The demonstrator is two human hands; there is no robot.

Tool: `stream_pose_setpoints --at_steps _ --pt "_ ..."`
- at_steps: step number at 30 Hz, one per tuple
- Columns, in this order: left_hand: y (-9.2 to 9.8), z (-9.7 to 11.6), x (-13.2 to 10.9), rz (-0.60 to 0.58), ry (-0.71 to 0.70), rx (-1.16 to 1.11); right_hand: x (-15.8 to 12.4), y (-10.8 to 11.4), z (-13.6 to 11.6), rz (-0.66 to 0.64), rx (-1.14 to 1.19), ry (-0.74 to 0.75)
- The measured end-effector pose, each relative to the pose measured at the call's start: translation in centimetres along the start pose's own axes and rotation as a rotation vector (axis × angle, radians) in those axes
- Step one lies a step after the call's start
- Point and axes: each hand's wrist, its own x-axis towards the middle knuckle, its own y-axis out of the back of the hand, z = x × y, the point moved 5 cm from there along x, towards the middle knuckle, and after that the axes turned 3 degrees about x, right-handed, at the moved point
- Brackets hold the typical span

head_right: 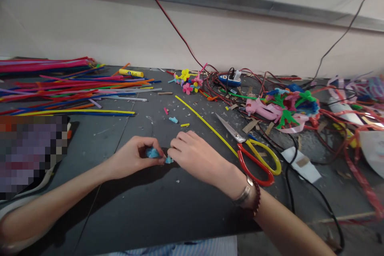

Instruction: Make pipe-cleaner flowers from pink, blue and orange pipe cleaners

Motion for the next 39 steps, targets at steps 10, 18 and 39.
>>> stream_pose_setpoints --at_steps 10,18,39 --pt "2.2 0.4 0.0 0.364 -0.010 -0.101 -0.1 -3.7 1.5 0.078 0.919 -0.479" --pt "1.7 0.7 0.1 0.304 -0.005 0.075 -0.7 -3.0 2.8 0.207 0.666 -0.497" --pt "-0.7 -0.8 0.1 0.149 0.030 -0.475 -0.4 -5.4 1.9 0.326 1.355 -0.589"
